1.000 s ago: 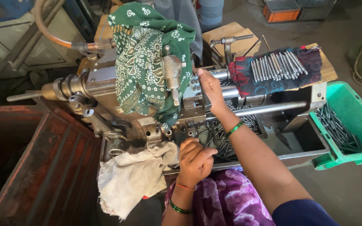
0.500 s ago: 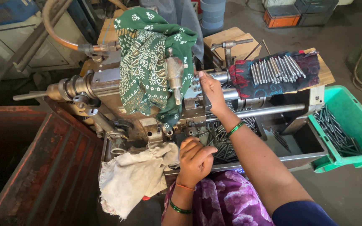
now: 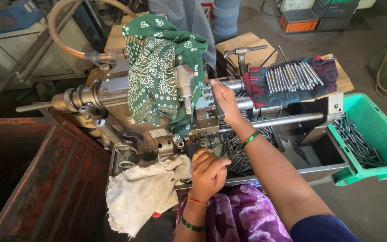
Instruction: The person operates a screw-making machine by repeatedly inserting metal rods into the machine's feed slot and pulling a lever to process them. Finished screws are collected in a tray below the machine.
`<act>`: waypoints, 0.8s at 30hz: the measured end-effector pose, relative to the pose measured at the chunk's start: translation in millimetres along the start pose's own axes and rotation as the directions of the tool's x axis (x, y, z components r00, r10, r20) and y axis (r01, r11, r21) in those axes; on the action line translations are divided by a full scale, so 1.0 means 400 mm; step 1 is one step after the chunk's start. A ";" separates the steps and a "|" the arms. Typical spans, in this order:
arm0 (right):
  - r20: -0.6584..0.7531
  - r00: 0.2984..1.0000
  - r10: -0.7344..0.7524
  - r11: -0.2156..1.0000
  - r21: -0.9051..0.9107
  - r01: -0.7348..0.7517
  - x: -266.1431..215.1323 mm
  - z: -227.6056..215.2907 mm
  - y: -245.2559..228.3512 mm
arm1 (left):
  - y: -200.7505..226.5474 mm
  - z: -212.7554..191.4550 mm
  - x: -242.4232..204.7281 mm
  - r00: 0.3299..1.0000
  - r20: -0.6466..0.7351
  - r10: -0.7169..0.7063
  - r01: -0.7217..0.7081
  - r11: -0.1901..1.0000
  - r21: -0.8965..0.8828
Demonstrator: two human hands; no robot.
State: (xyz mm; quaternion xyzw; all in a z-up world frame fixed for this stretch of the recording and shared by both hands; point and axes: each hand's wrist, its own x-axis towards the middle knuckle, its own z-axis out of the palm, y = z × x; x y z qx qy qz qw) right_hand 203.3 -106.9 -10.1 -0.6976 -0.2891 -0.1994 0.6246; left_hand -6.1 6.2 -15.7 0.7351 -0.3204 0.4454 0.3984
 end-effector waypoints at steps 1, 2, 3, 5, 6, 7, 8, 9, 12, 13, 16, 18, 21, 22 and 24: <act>-0.002 1.000 0.016 1.000 -0.007 -0.016 0.001 0.000 0.001 | 0.000 0.000 0.000 1.000 0.003 0.000 0.000 1.000 -0.002; -0.003 1.000 0.031 0.999 -0.014 -0.031 0.001 0.000 0.003 | 0.000 -0.001 0.000 1.000 0.006 0.000 0.000 1.000 -0.005; 0.005 1.000 0.029 1.000 -0.011 -0.029 0.003 0.000 0.005 | 0.000 -0.001 0.000 1.000 0.004 0.000 0.000 1.000 -0.001; 0.022 0.999 0.024 1.000 -0.004 -0.023 0.004 -0.003 0.012 | 0.001 0.000 0.000 1.000 0.002 0.002 -0.002 1.000 0.007; 0.021 1.000 0.009 1.000 0.000 -0.009 0.004 -0.004 0.017 | 0.001 0.000 0.001 1.000 0.000 0.001 -0.001 1.000 0.007; 0.020 1.000 -0.006 1.000 0.004 0.006 0.004 -0.004 0.023 | 0.001 0.001 0.001 1.000 -0.001 0.000 0.000 1.000 0.006; 0.019 1.000 -0.022 1.000 0.009 0.021 0.004 -0.005 0.029 | 0.001 0.001 0.001 1.000 -0.003 -0.001 0.001 1.000 0.006; 0.024 1.000 -0.003 1.000 0.014 0.003 0.004 -0.006 0.035 | 0.001 0.001 0.001 1.000 -0.002 -0.001 0.001 1.000 0.005; 0.035 0.997 0.074 0.997 0.021 -0.075 0.002 -0.007 0.052 | 0.001 0.001 0.001 1.000 -0.002 -0.001 0.001 1.000 0.005; 0.034 0.993 0.113 0.993 0.018 -0.114 0.000 -0.007 0.054 | 0.001 0.001 0.001 1.000 -0.002 -0.001 0.001 1.000 0.008; 0.044 0.994 0.104 0.994 0.038 -0.105 -0.001 -0.008 0.048 | 0.001 0.001 0.001 1.000 -0.003 -0.004 0.004 1.000 0.009; 0.062 0.996 0.056 0.996 0.063 -0.060 0.002 -0.010 0.034 | 0.001 0.001 0.003 1.000 -0.005 -0.005 0.005 1.000 0.009; 0.091 0.996 0.016 0.995 0.098 -0.025 0.004 -0.012 0.010 | 0.002 -0.001 0.004 1.000 -0.005 -0.005 0.005 1.000 0.009; 0.096 0.995 0.019 0.994 0.105 -0.029 0.006 -0.012 0.003 | 0.003 -0.001 0.005 1.000 -0.007 -0.005 0.005 1.000 0.007; 0.102 0.994 0.029 0.992 0.118 -0.041 0.006 -0.011 -0.007 | 0.002 0.000 0.007 1.000 -0.009 -0.005 0.005 1.000 0.005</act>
